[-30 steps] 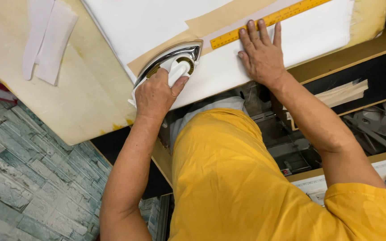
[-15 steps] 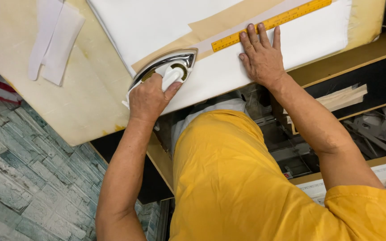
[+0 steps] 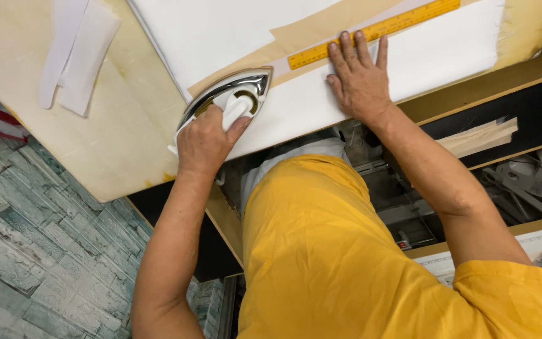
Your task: The person irons a white fabric on a table using an iron and a ruler, then uses scissors to trim the edges of the fabric.
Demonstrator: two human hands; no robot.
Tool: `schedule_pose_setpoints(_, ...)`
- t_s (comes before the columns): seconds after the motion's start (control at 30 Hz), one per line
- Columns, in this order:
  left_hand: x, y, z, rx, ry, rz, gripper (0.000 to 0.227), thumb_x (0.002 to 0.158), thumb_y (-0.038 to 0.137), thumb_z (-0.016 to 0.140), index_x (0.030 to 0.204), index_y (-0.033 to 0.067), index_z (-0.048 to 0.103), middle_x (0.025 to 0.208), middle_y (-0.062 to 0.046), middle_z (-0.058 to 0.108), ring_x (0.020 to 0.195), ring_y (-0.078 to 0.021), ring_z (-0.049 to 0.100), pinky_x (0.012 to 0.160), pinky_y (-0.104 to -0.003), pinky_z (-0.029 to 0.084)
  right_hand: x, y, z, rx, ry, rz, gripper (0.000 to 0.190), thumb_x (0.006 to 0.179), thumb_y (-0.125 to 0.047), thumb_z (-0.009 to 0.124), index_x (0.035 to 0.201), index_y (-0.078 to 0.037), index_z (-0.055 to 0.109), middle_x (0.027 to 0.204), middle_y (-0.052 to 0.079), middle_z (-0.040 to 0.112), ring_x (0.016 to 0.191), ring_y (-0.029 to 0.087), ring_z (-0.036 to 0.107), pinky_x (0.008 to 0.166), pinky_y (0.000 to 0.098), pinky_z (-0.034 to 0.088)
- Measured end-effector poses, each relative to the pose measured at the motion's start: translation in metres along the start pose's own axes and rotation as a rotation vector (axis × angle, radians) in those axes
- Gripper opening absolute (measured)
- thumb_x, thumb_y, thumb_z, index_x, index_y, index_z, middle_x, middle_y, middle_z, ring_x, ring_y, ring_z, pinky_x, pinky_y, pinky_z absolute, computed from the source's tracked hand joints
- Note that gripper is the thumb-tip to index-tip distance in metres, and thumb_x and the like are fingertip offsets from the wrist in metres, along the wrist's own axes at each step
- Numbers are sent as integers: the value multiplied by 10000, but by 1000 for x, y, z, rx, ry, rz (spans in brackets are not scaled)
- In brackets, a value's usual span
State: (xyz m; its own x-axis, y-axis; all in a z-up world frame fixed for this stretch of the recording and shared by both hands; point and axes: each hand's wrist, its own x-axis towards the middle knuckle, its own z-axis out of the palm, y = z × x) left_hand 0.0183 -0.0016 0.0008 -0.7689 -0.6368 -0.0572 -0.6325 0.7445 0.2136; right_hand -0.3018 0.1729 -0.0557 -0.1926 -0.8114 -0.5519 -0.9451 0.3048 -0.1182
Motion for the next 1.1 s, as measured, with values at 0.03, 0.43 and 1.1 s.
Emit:
schedule_pose_setpoints(0.03,-6,-6,-1,11,4,-5,669,997,752,547,772,123,506,556,-18,502,435,-238,501,363,-422,412,3,-7,2,26,58,-21,627,1229,-517,259,1710,-192,22,1730,30,-72,1615,290,-44,1256,700,-30)
schedule_pose_setpoints(0.43,-11,-12,-2,-2,-6,-52,673,997,761,508,774,127,521,567,-19,520,443,-238,508,365,-421,398,16,-33,3,105,229,-91,584,1221,-357,392,1688,-82,172,1728,140,109,1578,422,86,1197,765,41)
schedule_pose_setpoints(1.1,-24,-27,-9,-77,-77,-139,670,995,737,545,811,93,515,602,-64,569,487,-317,555,404,-490,446,11,-36,-8,143,307,-155,601,1176,-323,456,1664,-37,253,1703,230,234,1546,527,242,1129,816,51)
